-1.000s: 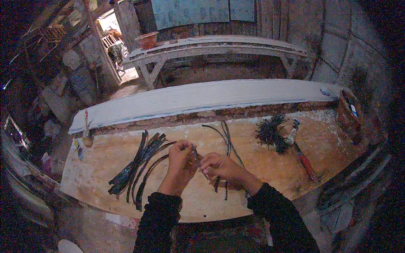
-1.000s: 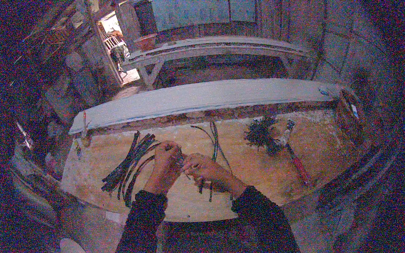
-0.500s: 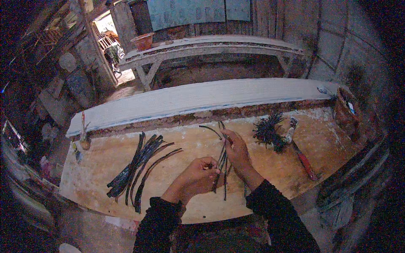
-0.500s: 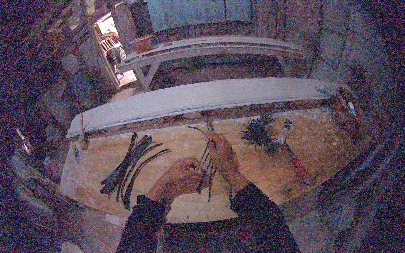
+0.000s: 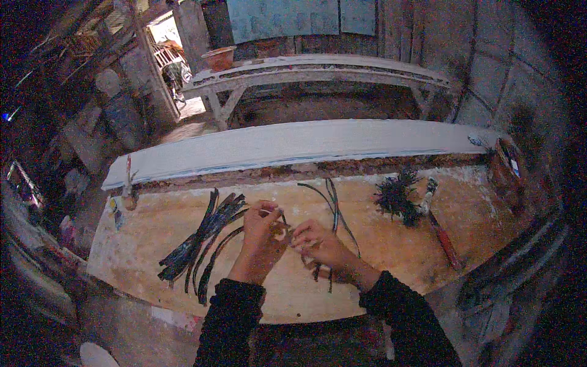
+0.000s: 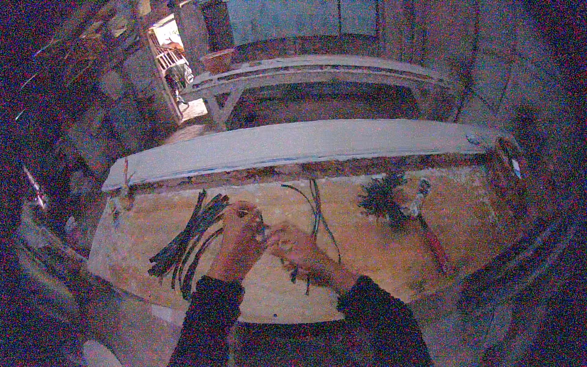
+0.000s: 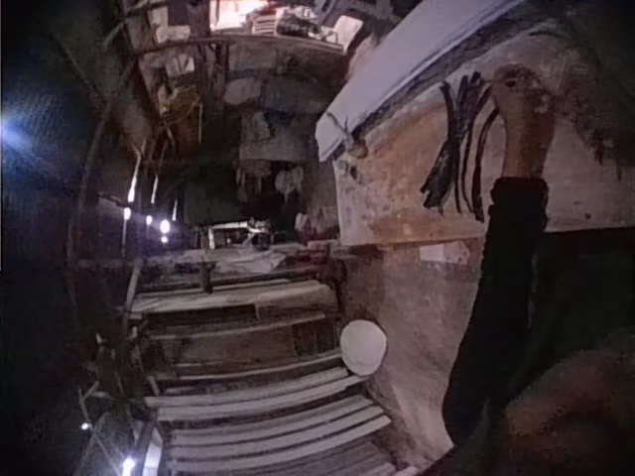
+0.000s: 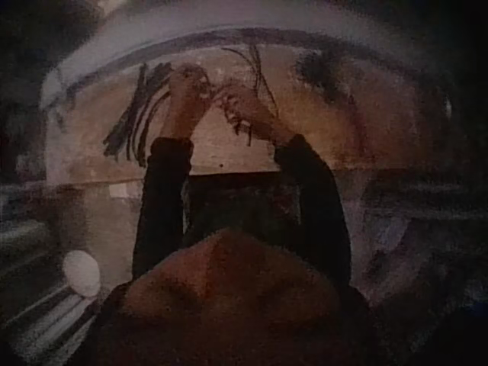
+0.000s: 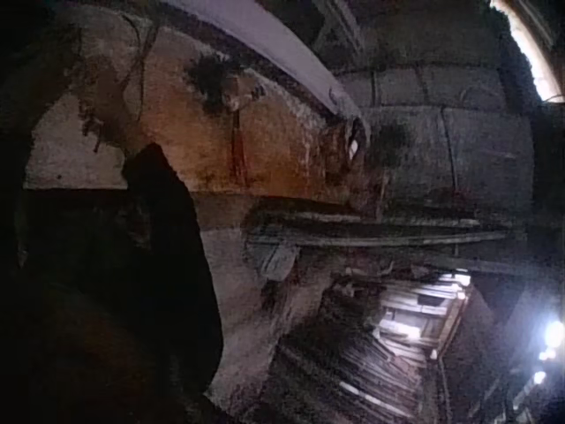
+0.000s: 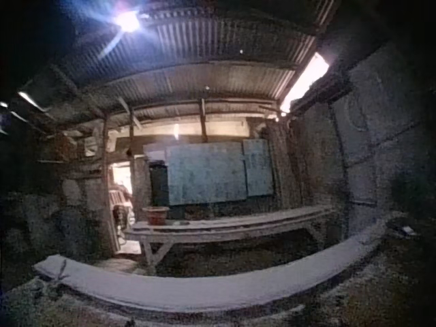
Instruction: The person splits long black rubber strips into thinner strands by hand on a wooden workbench. They repeatedly pull apart the strips, separate the resulting strands, and place them on the table. A hammer and a bundle of already split strands are visible nearby.
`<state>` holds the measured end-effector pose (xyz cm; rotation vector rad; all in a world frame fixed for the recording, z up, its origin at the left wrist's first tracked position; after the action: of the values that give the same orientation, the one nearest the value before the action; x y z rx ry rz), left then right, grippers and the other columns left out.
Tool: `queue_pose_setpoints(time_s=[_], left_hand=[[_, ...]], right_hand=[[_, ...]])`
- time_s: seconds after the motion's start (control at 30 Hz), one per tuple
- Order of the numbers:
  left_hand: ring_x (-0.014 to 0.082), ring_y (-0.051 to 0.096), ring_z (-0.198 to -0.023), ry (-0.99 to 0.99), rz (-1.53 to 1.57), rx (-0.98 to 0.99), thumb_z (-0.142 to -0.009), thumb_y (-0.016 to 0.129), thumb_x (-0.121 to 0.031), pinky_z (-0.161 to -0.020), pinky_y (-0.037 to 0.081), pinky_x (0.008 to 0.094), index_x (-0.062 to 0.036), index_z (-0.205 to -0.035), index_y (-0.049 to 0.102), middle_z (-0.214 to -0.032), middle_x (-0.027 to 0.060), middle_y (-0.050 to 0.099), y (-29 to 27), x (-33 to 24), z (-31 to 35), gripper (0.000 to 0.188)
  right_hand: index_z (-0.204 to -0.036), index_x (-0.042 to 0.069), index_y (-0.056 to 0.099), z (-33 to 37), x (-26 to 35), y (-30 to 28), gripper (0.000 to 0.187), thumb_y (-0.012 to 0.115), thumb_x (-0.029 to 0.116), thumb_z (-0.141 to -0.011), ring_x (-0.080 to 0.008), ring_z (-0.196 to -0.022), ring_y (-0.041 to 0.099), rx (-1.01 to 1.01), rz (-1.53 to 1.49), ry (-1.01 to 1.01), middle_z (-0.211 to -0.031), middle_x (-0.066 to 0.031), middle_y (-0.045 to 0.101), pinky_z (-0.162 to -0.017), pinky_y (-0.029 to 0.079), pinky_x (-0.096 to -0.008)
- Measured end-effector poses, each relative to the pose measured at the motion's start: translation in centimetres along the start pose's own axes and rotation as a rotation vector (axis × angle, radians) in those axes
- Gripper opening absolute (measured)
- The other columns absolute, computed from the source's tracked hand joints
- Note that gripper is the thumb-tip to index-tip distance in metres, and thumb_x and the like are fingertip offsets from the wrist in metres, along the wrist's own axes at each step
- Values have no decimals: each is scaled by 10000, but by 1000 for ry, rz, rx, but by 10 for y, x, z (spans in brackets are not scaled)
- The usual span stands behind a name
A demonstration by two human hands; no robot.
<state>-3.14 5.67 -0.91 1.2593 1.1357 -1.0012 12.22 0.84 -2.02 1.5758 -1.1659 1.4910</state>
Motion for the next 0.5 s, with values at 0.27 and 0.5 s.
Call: queue_pose_setpoints(time_s=[0.27, 0.5], left_hand=[[143, 541, -574, -268, 262, 122, -848, 645, -32, -506, 474, 305, -46, -878, 573, -746, 41, 552, 3, 12, 5, 79], [154, 572, -655, -339, 220, 497, -852, 661, -53, -595, 482, 311, -54, -913, 575, -790, 41, 598, 9, 18, 16, 105]], right_hand=[[-846, 52, 638, 2, 9, -6, 62, 687, 90, -842, -111, -773, 567, 66, -196, 185, -890, -10, 555, -660, 501, -265], [-949, 70, 604, -13, -25, -47, 154, 645, 3, -817, -108, -771, 542, -586, 270, -143, -844, -21, 568, -680, 447, -246]])
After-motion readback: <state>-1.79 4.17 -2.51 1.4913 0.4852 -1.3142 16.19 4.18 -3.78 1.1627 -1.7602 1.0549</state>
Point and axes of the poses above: each hand's wrist, its own z-axis away from the middle knuckle, its own y-axis out of the palm, x = y × z, the point moved 3 cm from there along -z, towards the middle knuckle
